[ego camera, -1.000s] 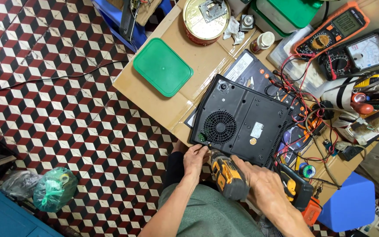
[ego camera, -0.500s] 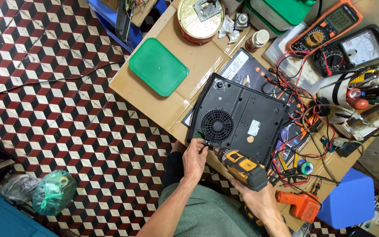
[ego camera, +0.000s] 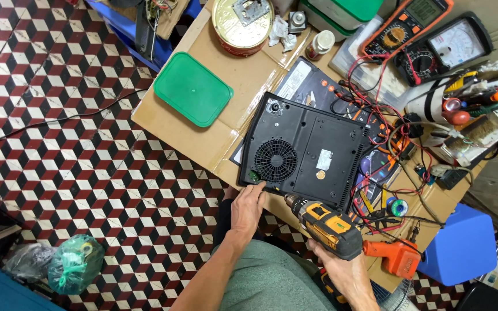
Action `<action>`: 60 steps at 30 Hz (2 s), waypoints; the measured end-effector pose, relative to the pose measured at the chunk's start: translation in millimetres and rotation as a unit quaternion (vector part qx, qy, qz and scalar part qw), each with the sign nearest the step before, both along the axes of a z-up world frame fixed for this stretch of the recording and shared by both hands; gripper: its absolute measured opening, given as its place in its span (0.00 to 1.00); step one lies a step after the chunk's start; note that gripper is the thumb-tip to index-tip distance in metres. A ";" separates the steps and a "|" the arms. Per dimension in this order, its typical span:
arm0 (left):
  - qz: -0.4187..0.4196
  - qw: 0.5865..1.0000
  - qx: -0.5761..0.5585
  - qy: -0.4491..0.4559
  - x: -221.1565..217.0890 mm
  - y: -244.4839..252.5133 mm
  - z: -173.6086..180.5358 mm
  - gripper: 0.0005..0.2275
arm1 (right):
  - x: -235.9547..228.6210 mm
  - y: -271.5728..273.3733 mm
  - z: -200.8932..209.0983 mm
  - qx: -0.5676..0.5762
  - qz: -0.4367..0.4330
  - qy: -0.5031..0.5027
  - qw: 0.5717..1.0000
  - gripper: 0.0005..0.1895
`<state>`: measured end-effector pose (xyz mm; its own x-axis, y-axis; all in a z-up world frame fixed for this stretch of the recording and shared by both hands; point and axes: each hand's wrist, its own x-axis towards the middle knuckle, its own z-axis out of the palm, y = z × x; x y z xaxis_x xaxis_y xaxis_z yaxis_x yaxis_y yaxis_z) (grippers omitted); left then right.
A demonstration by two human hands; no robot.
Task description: The person assembles an induction cooktop by placing the main unit onto a base and securing it with a power drill. They handle the cooktop, a green container, and screws while working at a cluttered workbench.
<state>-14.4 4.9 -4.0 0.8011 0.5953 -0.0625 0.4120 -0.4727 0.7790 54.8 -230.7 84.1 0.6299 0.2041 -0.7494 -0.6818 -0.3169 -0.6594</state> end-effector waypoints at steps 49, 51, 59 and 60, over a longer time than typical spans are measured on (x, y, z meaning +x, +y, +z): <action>0.204 0.895 -0.397 -0.026 28.6 29.0 -39.2 0.08 | -13.1 -49.0 5.6 -0.080 0.209 -0.285 0.932 0.21; 0.216 0.826 -0.509 -0.110 32.9 47.4 -41.0 0.09 | -11.4 -35.8 11.6 -0.056 0.204 -0.300 0.930 0.21; 0.190 0.823 -0.530 -0.077 66.8 105.8 -79.5 0.12 | 1.8 37.7 45.4 -0.052 0.174 -0.254 0.950 0.19; 0.185 0.820 -0.537 -0.072 71.8 110.2 -82.7 0.13 | 2.7 45.8 47.9 -0.044 0.153 -0.229 0.960 0.19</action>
